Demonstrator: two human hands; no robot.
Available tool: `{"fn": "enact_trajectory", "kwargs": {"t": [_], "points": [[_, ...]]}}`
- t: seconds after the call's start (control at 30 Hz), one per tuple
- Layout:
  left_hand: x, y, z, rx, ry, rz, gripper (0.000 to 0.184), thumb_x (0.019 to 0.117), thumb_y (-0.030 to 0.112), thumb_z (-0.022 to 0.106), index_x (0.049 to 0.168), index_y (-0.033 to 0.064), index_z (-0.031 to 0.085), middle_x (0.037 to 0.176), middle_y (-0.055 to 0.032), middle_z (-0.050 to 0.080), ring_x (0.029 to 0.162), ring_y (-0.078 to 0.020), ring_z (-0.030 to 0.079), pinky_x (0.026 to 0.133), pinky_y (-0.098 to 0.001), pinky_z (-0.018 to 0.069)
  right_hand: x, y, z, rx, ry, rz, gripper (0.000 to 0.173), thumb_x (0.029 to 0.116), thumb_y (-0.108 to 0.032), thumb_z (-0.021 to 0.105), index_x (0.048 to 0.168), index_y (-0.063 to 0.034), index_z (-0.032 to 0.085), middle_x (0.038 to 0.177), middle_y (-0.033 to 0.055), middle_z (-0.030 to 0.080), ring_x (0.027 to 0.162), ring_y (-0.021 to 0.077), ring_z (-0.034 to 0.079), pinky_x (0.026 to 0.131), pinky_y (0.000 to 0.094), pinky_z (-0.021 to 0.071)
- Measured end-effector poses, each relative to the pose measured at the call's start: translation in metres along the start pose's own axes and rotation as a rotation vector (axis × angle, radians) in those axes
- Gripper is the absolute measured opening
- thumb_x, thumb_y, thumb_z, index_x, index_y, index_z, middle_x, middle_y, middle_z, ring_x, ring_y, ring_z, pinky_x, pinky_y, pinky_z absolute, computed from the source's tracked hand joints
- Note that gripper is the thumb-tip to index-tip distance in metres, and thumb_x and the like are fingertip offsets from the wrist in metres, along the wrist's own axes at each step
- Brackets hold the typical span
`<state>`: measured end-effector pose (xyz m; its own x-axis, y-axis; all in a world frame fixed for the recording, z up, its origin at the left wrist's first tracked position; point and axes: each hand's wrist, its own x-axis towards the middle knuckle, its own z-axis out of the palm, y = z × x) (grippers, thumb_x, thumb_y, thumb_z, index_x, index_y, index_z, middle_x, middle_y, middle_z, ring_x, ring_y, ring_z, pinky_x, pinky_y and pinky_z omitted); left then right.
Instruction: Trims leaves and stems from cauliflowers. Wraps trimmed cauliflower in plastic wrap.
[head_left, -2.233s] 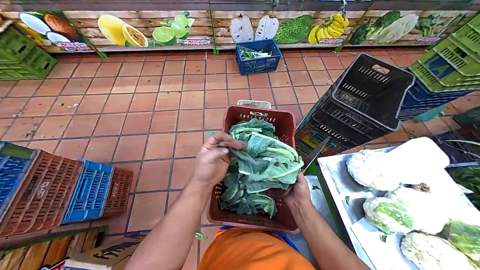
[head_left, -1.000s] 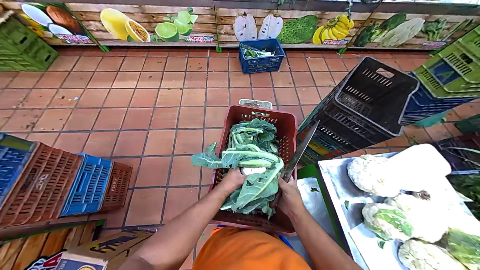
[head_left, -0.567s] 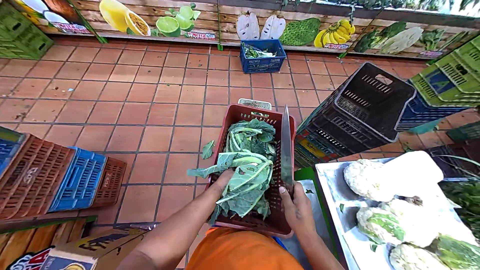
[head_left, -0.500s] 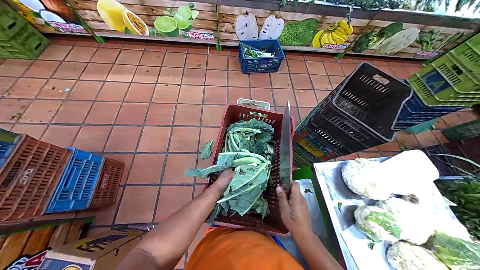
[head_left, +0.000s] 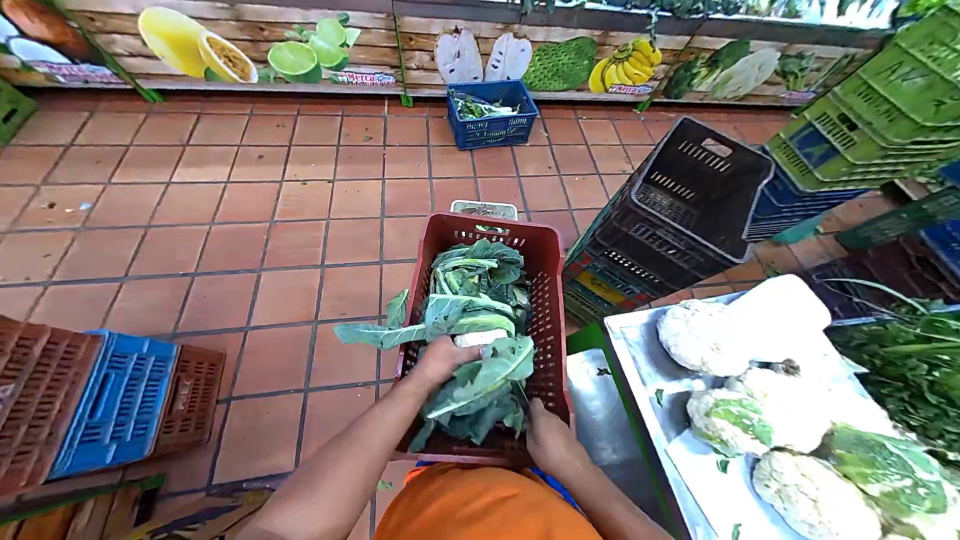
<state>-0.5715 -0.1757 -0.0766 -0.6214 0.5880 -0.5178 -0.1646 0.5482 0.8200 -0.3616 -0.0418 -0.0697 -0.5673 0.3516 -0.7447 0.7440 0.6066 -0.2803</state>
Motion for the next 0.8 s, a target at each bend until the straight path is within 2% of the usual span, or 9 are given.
{"fn": "enact_trajectory", "kwargs": {"t": [0.13,0.3,0.37,0.43,0.47,0.53,0.6,0.73,0.8], "points": [[0.003,0.003,-0.003,-0.325,-0.143,0.055,0.053,0.0867,0.019,0.080,0.131,-0.0014,0.060,0.116,-0.0157,0.071,0.105,-0.0234,0.069,0.096,-0.0450,0.0571,-0.029,0.019,-0.005,-0.022,-0.137,0.081,0.049,0.1003,-0.022,0.053,0.144,-0.0018,0.041,0.122,0.0250,0.065,0.113,0.0417,0.066,0.094,0.0611,0.0523],[0.010,0.012,0.001,-0.235,-0.223,-0.330,0.073,0.0907,0.041,0.076,0.146,0.0043,0.045,0.124,-0.0206,0.066,0.110,-0.0336,0.067,0.092,-0.0544,0.0566,-0.067,0.055,-0.041,-0.002,-0.175,0.129,0.044,0.1029,-0.030,0.050,0.137,-0.0025,0.049,0.116,0.0242,0.065,0.108,0.0412,0.065,0.091,0.0620,0.0511],[0.004,0.004,0.009,-0.054,-0.133,-0.350,0.079,0.0851,0.044,0.081,0.145,0.0045,0.048,0.126,-0.0234,0.065,0.112,-0.0378,0.064,0.093,-0.0593,0.0530,-0.081,0.056,-0.054,0.027,-0.106,0.128,0.037,0.1052,-0.031,0.049,0.131,-0.0043,0.051,0.107,0.0210,0.066,0.100,0.0384,0.067,0.086,0.0585,0.0528],[0.004,-0.003,0.013,0.120,-0.066,-0.264,0.088,0.0738,0.043,0.090,0.143,0.0054,0.052,0.125,-0.0233,0.066,0.115,-0.0395,0.064,0.096,-0.0618,0.0524,-0.085,0.060,-0.057,0.097,0.004,0.072,0.032,0.1062,-0.030,0.048,0.125,-0.0045,0.052,0.099,0.0183,0.066,0.094,0.0358,0.067,0.083,0.0560,0.0535],[0.003,-0.008,0.014,0.104,-0.076,-0.213,0.089,0.0740,0.041,0.091,0.144,0.0049,0.049,0.125,-0.0231,0.066,0.113,-0.0389,0.065,0.095,-0.0607,0.0538,-0.084,0.063,-0.051,0.164,0.081,0.022,0.031,0.1059,-0.030,0.048,0.124,-0.0052,0.054,0.095,0.0164,0.066,0.089,0.0339,0.067,0.081,0.0548,0.0539],[0.004,-0.019,0.017,-0.148,-0.131,-0.144,0.079,0.0853,0.035,0.083,0.148,0.0085,0.043,0.125,-0.0204,0.066,0.109,-0.0346,0.067,0.090,-0.0542,0.0575,-0.075,0.064,-0.031,0.307,0.245,-0.078,0.035,0.1060,-0.034,0.048,0.127,-0.0072,0.055,0.090,0.0124,0.067,0.082,0.0295,0.068,0.076,0.0522,0.0567],[0.004,-0.024,0.021,-0.416,-0.119,-0.136,0.068,0.0934,0.034,0.074,0.150,0.0145,0.041,0.126,-0.0186,0.065,0.108,-0.0335,0.067,0.088,-0.0526,0.0577,-0.062,0.049,-0.012,0.402,0.358,-0.124,0.039,0.1063,-0.038,0.046,0.131,-0.0095,0.055,0.093,0.0097,0.068,0.084,0.0261,0.069,0.078,0.0496,0.0579],[0.003,-0.018,0.028,-0.596,-0.051,-0.071,0.065,0.0930,0.028,0.074,0.148,0.0155,0.041,0.127,-0.0170,0.065,0.110,-0.0320,0.067,0.090,-0.0518,0.0573,-0.039,0.013,-0.001,0.393,0.425,-0.183,0.041,0.1057,-0.035,0.047,0.136,-0.0081,0.053,0.100,0.0109,0.069,0.091,0.0274,0.069,0.086,0.0506,0.0567],[0.001,-0.012,0.031,-0.594,-0.013,-0.037,0.066,0.0915,0.025,0.077,0.147,0.0142,0.043,0.128,-0.0161,0.065,0.111,-0.0316,0.066,0.090,-0.0520,0.0573,-0.041,-0.002,-0.012,0.368,0.544,-0.249,0.040,0.1052,-0.033,0.049,0.134,-0.0065,0.056,0.098,0.0111,0.070,0.087,0.0278,0.070,0.081,0.0518,0.0581]]}}
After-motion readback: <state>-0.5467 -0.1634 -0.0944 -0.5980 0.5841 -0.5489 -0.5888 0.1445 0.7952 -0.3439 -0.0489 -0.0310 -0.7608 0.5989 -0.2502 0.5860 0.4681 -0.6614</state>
